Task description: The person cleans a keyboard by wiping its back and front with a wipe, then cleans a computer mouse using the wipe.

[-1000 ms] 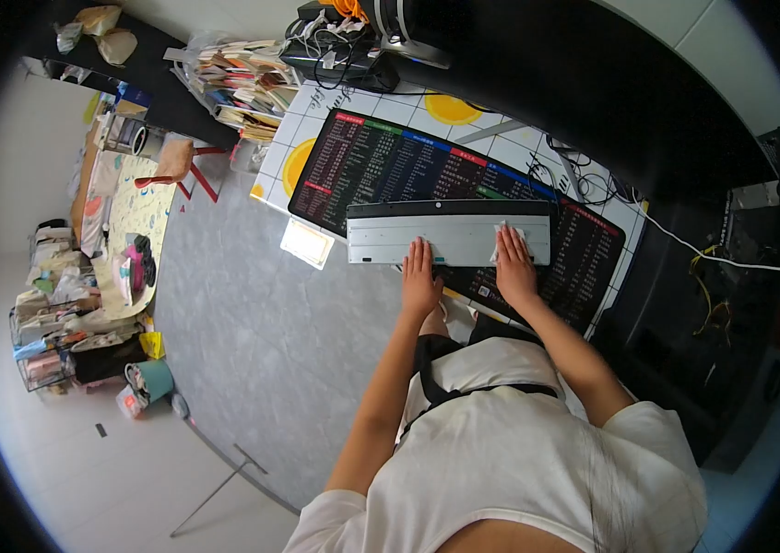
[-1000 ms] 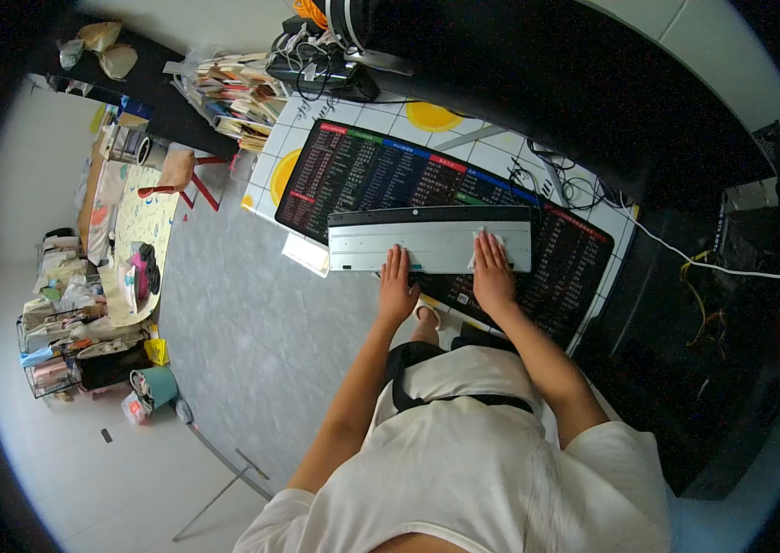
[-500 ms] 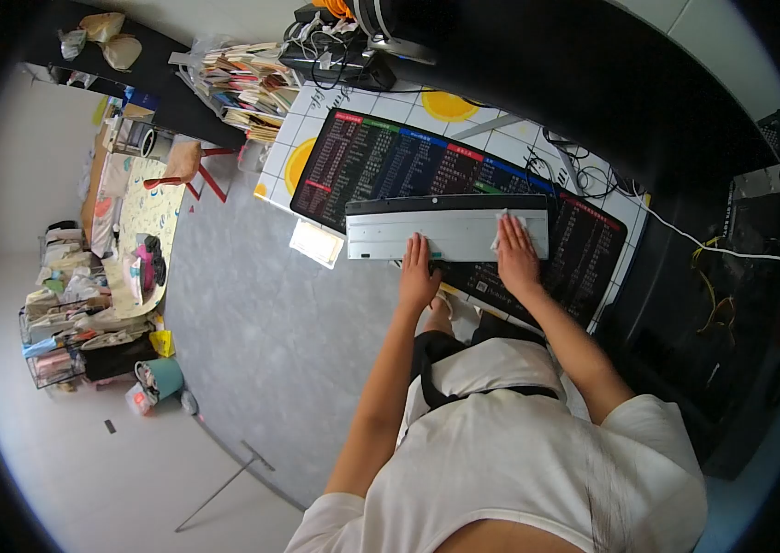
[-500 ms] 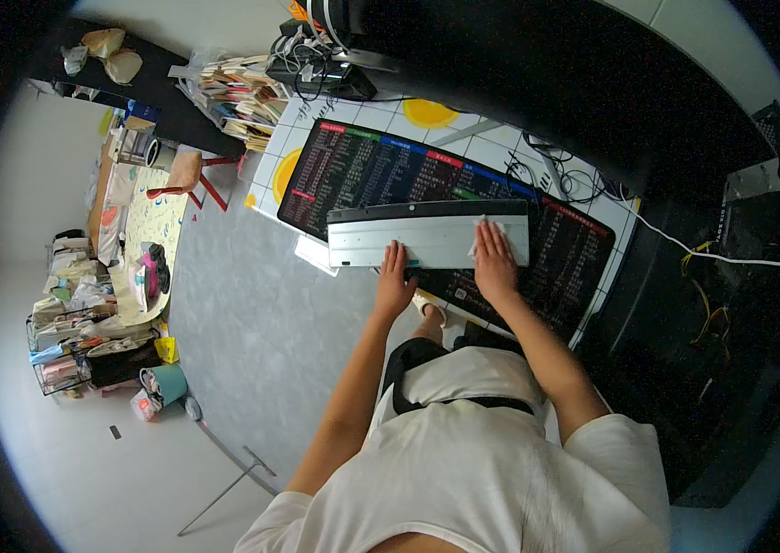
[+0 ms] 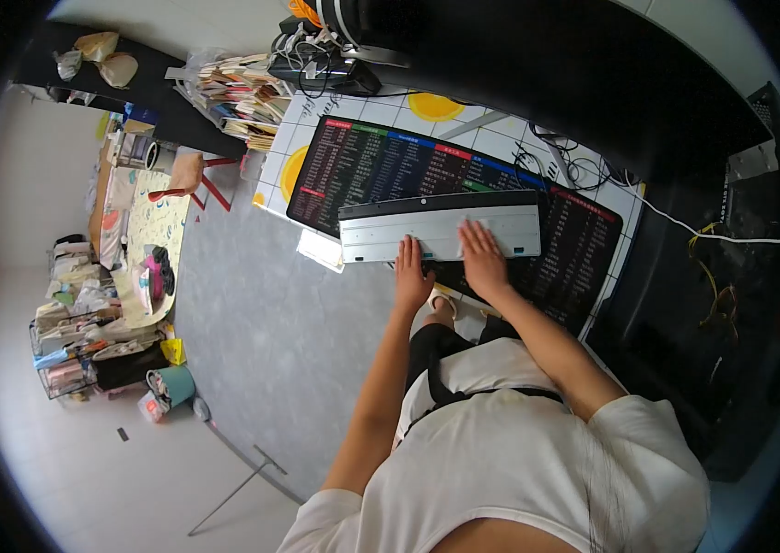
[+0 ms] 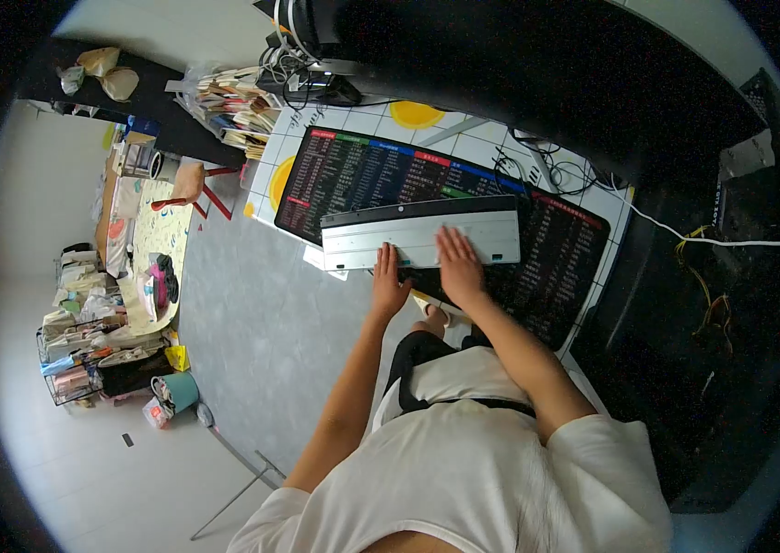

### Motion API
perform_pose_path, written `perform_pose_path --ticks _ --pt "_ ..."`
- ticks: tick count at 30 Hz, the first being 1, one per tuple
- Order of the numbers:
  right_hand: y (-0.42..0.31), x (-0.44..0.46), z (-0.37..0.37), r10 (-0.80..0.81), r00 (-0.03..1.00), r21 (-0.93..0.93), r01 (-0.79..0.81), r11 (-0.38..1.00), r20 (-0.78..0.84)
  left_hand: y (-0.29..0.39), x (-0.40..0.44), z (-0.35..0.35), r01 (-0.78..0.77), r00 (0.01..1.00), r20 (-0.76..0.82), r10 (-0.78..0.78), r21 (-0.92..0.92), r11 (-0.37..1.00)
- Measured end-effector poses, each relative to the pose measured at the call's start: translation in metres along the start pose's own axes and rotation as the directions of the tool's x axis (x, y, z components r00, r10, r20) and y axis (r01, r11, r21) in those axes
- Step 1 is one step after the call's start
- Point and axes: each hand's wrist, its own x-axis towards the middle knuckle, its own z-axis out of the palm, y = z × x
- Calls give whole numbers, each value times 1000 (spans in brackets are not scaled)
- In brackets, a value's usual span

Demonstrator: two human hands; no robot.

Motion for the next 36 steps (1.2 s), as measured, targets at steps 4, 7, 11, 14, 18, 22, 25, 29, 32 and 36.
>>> perform_pose_path --ticks 4,7,11,14,18,22,25,29,32,36 --pt "23 -17 -18 154 981 -8 -156 988 -115 3 1 4 28 999 -25 -27 40 999" --pt "10 -7 -4 76 995 -71 -72 995 57 5 -1 10 47 998 -47 -44 79 996" --pt "-12 7 22 -148 989 67 147 987 23 4 2 8 40 998 -48 -36 92 995" --pt "-8 -2 14 -36 999 12 37 999 -39 12 3 5 70 997 -32 -66 145 987" --pt "28 -22 -27 282 957 -65 -287 956 -73 30 8 15 -94 991 104 79 151 984" --pt "27 -16 -11 246 968 -66 -249 966 -50 36 6 28 -129 992 27 127 74 989" --pt "9 -11 -8 116 993 5 -116 993 24 37 4 22 -130 990 54 127 51 990" --pt "37 -9 -21 250 964 -50 -255 966 -85 35 7 19 -148 987 73 143 56 987" --pt "34 -6 -13 286 955 -166 -296 941 -83 36 4 23 -154 988 35 152 95 983" --pt "34 -7 -23 158 987 -13 -158 987 10 40 6 19 -119 992 64 113 98 988"
